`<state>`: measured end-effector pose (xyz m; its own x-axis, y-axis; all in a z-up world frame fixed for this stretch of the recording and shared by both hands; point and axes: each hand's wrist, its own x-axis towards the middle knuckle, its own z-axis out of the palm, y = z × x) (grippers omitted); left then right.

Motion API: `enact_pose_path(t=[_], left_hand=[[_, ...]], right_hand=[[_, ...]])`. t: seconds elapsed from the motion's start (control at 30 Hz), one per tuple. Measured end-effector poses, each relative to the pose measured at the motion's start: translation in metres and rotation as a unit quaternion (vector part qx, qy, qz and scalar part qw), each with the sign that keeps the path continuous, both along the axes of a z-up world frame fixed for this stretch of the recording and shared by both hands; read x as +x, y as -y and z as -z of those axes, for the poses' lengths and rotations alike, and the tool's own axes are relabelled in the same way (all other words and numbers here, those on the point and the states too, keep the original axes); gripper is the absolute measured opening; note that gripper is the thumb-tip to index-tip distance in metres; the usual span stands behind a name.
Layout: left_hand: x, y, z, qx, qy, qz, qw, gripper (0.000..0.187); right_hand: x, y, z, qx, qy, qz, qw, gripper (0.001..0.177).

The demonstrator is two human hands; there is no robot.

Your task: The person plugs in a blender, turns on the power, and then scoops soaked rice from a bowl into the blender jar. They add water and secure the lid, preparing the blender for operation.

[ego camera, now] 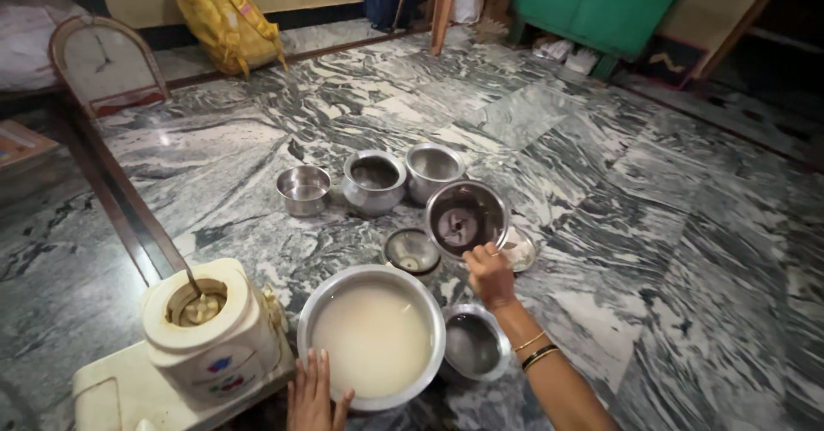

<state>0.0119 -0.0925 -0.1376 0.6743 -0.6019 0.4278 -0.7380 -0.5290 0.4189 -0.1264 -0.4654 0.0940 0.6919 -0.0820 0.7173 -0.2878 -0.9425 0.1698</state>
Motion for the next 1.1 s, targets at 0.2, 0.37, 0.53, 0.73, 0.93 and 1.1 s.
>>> enact_pose_path(t=[0.2,0.37,0.53,0.73,0.93,1.1], left_hand=[[-0.024,-0.027,-0.043,0.003,-0.082,-0.024,0.996,0.085],[-0.043,-0.041,-0.070,-0.058,-0.090,-0.038,0.994,0.083],[-0.050,-0.056,-0.081,-0.064,-0.097,-0.040,0.992,0.082],[-0.054,-0.058,-0.076,-0.110,-0.138,-0.019,0.984,0.079],[-0.055,-0.061,-0.080,-0.121,-0.146,-0.015,0.982,0.078],[-0.054,-0.060,-0.085,-0.121,-0.156,-0.012,0.980,0.077]], right_hand=[[-0.039,-0.081,-0.030,0.013,0.008,-0.099,0.995,0.040],[-0.047,-0.136,-0.045,0.042,0.015,-0.156,0.987,0.035],[-0.048,-0.186,-0.059,0.117,0.061,-0.155,0.979,0.027],[-0.036,-0.225,-0.043,0.247,0.196,-0.070,0.947,0.012],[-0.026,-0.217,0.006,0.540,0.292,0.015,0.789,0.013],[-0.033,-0.183,0.028,0.703,0.449,-0.098,0.543,0.014]])
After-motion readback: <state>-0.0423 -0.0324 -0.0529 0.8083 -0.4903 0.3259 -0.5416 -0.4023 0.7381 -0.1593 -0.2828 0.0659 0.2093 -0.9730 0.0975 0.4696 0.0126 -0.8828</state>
